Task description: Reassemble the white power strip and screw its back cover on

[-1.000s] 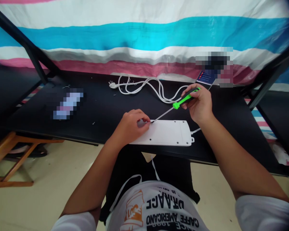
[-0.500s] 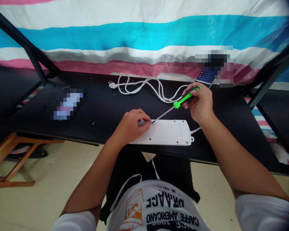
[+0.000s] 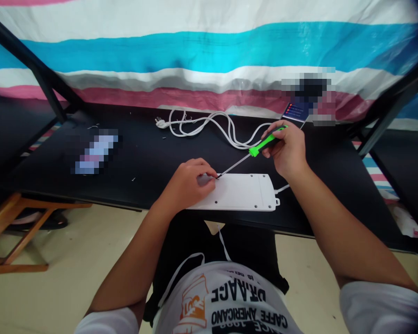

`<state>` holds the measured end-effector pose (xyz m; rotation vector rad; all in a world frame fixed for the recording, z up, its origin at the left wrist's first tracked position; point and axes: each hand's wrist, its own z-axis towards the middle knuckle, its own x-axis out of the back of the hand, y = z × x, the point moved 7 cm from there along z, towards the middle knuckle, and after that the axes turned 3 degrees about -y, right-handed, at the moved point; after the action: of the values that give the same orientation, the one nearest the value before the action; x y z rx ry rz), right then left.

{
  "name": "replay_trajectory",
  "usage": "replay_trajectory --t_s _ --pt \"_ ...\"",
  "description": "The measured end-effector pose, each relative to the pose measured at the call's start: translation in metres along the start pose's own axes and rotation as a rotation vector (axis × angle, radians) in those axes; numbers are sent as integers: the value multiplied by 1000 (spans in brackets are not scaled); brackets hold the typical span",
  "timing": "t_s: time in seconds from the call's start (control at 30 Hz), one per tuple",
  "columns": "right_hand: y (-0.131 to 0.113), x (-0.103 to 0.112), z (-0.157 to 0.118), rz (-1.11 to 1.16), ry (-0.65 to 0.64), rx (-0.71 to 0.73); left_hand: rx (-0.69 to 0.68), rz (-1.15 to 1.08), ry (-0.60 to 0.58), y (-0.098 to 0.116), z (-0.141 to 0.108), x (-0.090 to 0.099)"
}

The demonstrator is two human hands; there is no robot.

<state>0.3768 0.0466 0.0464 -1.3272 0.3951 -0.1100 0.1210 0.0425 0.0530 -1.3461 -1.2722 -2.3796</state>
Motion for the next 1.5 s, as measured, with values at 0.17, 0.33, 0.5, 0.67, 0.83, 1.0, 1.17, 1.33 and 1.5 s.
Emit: replay_trajectory --t_s 0.17,0.33,0.5,0.67,0.83,1.0,1.17,1.33,1.5 --pt "1 -1 0 -39 -9 -2 11 47 19 -1 -3 -1" --pt "2 0 1 -46 8 -11 45 22 23 -5 1 -3" --pt "-2 6 3 -21 43 18 74 -22 -3 -8 2 -2" --pt "-8 15 7 -41 80 80 115 -29 34 -20 0 6" --pt "-7 16 8 -27 101 66 162 -20 185 -40 -10 29" --pt "-5 3 5 23 13 10 371 -87 438 -75 -44 47" --pt "3 -19 -6 -31 -136 -96 411 -83 581 -77 -74 46" --pt "7 -52 -11 -137 -251 -104 337 -72 599 -66 -78 43" --pt "6 -122 -12 -199 -511 -101 222 -92 474 -58 -81 37"
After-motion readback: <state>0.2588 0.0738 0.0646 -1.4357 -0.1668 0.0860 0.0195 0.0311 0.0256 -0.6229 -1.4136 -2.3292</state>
